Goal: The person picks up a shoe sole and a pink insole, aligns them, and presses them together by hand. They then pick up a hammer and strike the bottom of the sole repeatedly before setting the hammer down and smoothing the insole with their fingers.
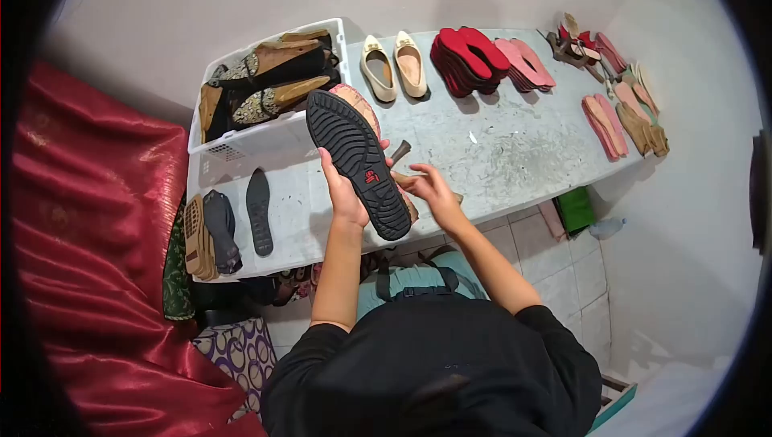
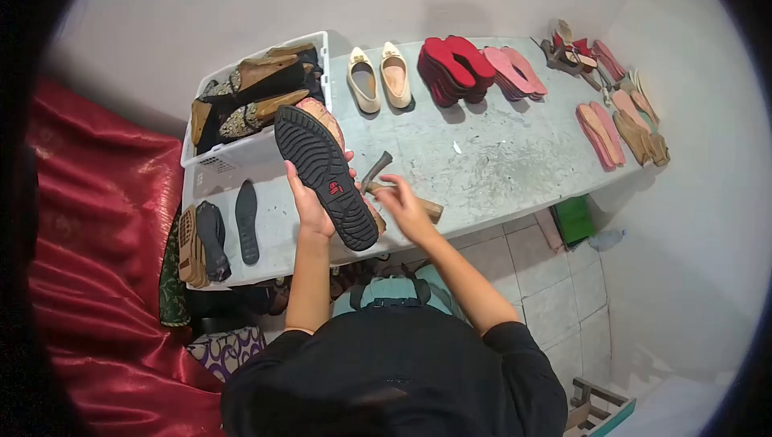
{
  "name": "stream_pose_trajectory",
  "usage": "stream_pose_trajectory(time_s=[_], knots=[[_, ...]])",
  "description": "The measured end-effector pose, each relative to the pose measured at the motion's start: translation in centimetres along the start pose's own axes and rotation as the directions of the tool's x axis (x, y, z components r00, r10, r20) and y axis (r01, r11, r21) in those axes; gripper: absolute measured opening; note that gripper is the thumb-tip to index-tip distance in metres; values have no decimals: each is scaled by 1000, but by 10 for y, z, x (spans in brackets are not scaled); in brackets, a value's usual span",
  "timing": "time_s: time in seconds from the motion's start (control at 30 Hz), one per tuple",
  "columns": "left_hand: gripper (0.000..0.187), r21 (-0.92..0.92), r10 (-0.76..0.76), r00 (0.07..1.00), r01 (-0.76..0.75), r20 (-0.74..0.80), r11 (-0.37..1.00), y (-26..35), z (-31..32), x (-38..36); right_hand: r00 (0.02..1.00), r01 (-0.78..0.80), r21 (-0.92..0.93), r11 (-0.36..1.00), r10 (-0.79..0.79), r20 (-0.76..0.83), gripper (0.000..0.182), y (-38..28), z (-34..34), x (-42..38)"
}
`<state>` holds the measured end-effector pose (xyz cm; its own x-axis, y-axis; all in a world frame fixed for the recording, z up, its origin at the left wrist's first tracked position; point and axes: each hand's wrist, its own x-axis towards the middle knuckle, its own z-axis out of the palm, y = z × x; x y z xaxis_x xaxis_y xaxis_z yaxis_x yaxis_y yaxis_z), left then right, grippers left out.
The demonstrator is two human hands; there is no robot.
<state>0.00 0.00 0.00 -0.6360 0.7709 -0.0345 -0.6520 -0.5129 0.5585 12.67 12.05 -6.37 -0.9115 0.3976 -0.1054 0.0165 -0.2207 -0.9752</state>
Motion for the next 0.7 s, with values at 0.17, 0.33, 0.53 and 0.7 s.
stream_pose_trajectory(time_s=[0.17, 0.33, 0.53, 0.7], knots=[[77, 116, 39, 999, -36, -26, 993, -26, 23, 14, 978, 197, -220, 955, -207, -25, 75, -43, 27, -31], [44, 38, 22, 999, -23, 27, 999, -77, 52, 26, 944, 100, -683, 724, -285, -164, 70, -55, -20, -58], [50, 194, 157, 983, -135, -100, 972, -146, 88, 56, 917, 7, -815, 580, -328, -226, 71, -57, -109, -104], [56, 226, -21, 990, 52, -140, 973, -218, 138, 72, 917, -59, -883, 466, -325, -232, 80, -87, -192, -151]])
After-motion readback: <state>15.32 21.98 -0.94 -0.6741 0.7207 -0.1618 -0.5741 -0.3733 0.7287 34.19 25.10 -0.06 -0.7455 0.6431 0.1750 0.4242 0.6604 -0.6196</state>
